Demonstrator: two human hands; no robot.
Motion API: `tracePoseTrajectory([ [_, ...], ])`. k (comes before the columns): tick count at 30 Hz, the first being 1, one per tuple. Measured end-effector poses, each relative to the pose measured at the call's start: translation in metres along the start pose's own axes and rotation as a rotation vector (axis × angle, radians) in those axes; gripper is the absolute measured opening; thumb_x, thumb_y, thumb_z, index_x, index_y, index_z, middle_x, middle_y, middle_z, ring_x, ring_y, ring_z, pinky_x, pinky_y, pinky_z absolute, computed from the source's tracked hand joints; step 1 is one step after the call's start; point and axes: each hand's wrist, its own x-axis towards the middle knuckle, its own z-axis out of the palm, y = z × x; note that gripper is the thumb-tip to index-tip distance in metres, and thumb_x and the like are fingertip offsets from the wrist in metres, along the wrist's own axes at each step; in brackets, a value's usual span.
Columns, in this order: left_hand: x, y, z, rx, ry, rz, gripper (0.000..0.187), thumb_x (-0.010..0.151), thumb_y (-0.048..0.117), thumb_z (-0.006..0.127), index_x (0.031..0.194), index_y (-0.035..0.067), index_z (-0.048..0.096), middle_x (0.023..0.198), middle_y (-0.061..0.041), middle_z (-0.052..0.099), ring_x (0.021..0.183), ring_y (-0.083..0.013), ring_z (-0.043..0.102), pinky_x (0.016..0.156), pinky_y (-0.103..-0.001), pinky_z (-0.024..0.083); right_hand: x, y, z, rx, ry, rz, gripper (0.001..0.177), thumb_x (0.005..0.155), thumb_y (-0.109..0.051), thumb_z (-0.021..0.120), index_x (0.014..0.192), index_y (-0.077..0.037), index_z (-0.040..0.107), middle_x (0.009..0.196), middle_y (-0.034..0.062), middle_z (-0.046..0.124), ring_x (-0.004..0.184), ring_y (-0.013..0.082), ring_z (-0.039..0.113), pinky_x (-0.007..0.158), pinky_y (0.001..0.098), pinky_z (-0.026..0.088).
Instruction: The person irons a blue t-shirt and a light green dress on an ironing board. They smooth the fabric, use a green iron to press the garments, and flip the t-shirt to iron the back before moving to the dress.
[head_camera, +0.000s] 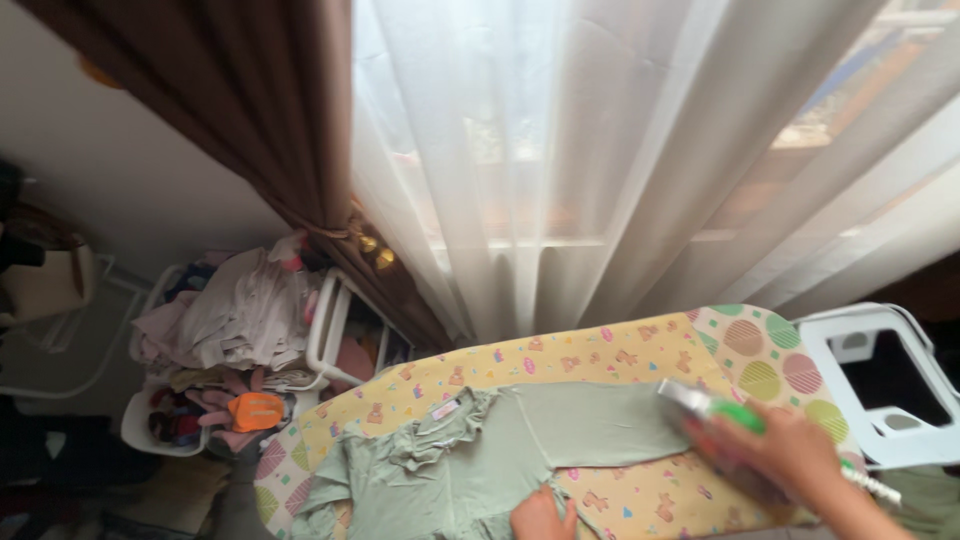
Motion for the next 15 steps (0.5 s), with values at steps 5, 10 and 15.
tracePoseTrajectory([
  [5, 0.001, -0.007, -0.001, 0.017, 0.044, -0.022, 0.054, 0.074, 0.053, 0.079, 0.095, 0.005, 0.068, 0.076, -0.021, 0.069, 0.067, -0.042, 0.071, 0.059, -0.058, 0.054, 0.097, 0.091, 0.027, 0.119, 0.105, 0.005, 0.061, 0.1, -0.061, 0.046, 0.113, -0.008, 0.073, 0.093, 0.0276, 0.075, 0.093, 0.0482, 0.071, 0.086, 0.0532, 0.055],
  [10, 0.006, -0.017, -0.009, -0.109, -0.125, -0.063, 0.047, 0.077, 0.052, 0.076, 0.084, 0.006, 0.069, 0.065, -0.013, 0.068, 0.064, -0.032, 0.073, 0.06, -0.047, 0.057, 0.137, 0.117, 0.011, 0.148, 0.044, 0.025, 0.073, 0.09, -0.069, 0.058, 0.106, -0.001, 0.077, 0.098, 0.0272, 0.075, 0.096, 0.0427, 0.073, 0.087, 0.0477, 0.057],
  [15, 0.01, -0.021, -0.011, -0.146, -0.166, -0.063, 0.044, 0.077, 0.051, 0.077, 0.085, 0.008, 0.07, 0.062, -0.013, 0.066, 0.061, -0.0303, 0.073, 0.059, -0.044, 0.058, 0.134, 0.096, -0.005, -0.183, -0.076, 0.13, 0.08, 0.061, -0.071, 0.085, 0.101, -0.002, 0.077, 0.101, 0.0168, 0.077, 0.099, 0.0311, 0.077, 0.084, 0.0399, 0.062],
])
